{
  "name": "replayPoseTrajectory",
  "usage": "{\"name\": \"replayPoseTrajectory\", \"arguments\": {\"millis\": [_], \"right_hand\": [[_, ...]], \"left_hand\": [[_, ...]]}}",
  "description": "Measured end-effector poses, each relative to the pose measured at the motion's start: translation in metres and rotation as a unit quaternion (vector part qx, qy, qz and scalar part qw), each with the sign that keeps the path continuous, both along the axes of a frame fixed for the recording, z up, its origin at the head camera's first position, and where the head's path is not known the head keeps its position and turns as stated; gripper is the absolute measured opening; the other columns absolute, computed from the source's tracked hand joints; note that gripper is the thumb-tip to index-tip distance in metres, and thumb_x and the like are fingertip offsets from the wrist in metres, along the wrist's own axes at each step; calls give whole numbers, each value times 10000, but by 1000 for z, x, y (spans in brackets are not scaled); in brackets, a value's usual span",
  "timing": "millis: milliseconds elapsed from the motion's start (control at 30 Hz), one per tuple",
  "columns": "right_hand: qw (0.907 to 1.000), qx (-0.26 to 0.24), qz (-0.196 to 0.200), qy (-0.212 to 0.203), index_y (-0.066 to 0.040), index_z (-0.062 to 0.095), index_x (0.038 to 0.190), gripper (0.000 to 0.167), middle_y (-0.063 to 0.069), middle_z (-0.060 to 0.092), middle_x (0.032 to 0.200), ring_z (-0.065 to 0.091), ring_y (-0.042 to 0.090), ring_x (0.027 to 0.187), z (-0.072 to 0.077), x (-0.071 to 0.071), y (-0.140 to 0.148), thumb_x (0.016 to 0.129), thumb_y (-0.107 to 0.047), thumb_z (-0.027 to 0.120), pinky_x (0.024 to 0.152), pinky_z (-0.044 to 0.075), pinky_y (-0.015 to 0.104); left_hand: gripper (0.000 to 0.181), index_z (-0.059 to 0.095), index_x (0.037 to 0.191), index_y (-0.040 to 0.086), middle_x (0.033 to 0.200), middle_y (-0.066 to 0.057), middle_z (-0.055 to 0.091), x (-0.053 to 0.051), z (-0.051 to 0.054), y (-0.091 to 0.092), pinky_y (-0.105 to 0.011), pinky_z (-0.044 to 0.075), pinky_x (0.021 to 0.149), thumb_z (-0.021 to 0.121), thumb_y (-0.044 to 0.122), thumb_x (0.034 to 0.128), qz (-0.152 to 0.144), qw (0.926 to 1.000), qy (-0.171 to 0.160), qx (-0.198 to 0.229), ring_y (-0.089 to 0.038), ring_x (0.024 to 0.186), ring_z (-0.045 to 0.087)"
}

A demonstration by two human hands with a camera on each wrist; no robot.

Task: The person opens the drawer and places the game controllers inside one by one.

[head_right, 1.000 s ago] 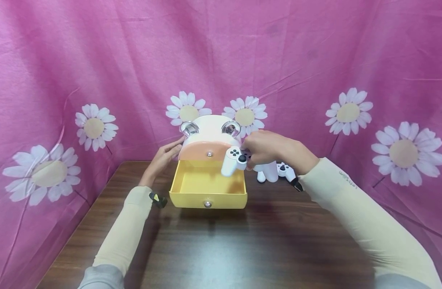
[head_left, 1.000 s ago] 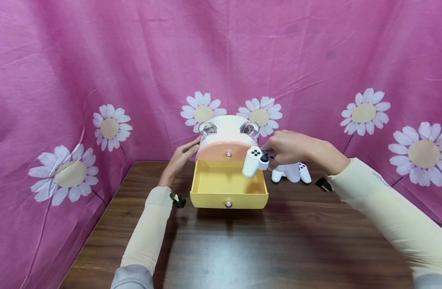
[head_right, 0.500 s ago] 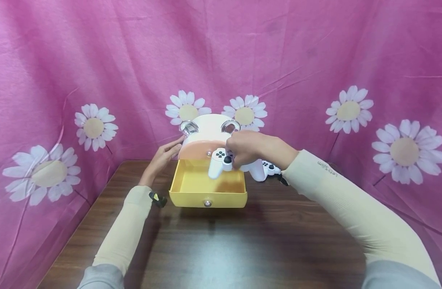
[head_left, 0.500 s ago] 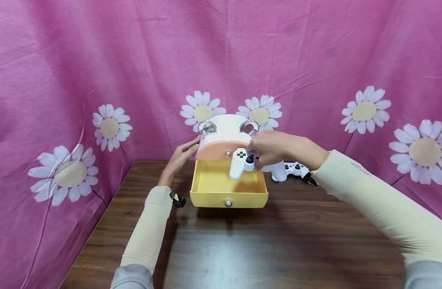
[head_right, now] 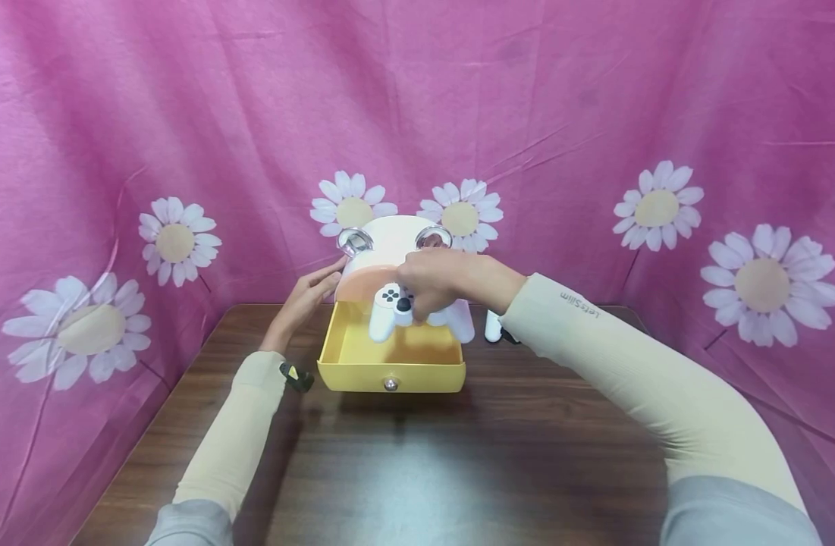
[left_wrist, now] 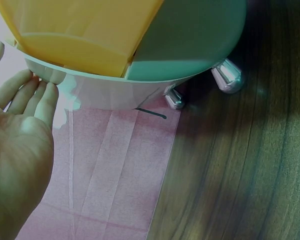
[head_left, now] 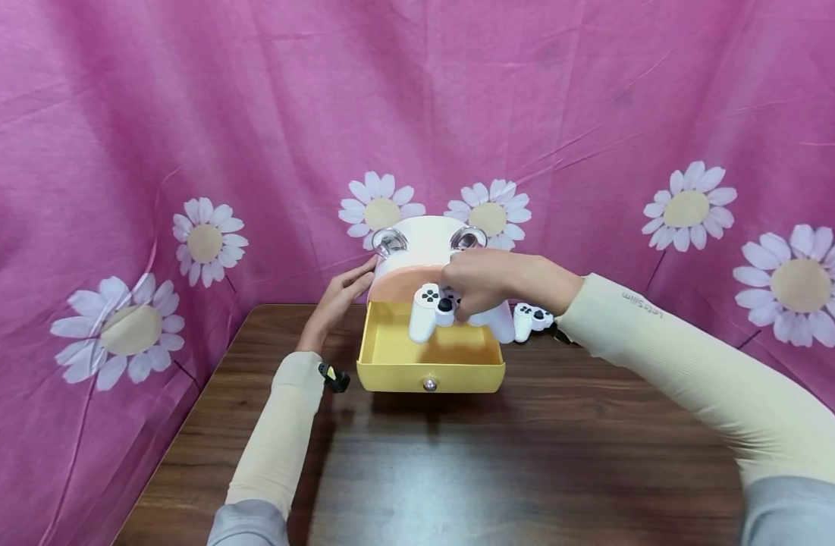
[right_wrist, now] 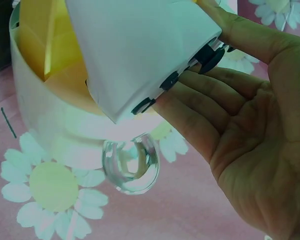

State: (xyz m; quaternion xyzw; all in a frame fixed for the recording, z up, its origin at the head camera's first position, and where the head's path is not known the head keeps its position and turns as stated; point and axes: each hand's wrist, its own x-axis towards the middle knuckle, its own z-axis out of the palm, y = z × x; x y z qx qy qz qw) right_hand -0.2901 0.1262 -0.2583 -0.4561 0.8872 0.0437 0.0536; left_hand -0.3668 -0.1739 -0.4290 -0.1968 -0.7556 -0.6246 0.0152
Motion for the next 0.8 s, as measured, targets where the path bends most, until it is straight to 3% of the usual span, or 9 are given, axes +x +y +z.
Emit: {"name": "replayPoseTrajectory", "arguments": {"millis": [400, 700, 800], "right_hand": [[9994, 189, -129, -269, -157, 770, 858, 206, -38, 698, 760, 619, 154, 717, -5, -2, -26, 780, -305, 890, 694, 569, 333], [9984, 314, -127, -451, -165, 717, 769, 211, -58, 643, 716, 605, 151, 694, -15, -6, -41, 781, -290, 887, 633, 536, 292], [9977, 332, -115, -575, -150, 739, 826, 193, -58, 654, 743, 620, 146, 737, -21, -8, -48, 785, -259, 892, 669, 562, 282]], "left_hand": [[513, 525, 1584, 190, 1680, 36, 455, 3, 4, 1, -403, 318, 1328, 608, 333, 1098, -11, 9999, -93, 62, -170, 1597, 355], [516, 527, 1583, 170, 1674, 26, 468, 1, 2, 0, -400, 334, 1320, 612, 320, 1097, -17, 9999, -101, 101, -168, 1590, 367], [514, 531, 1580, 167, 1672, 23, 471, 1, 1, 0, -396, 329, 1322, 612, 324, 1097, -18, 9999, -74, 112, -164, 1589, 369]]}}
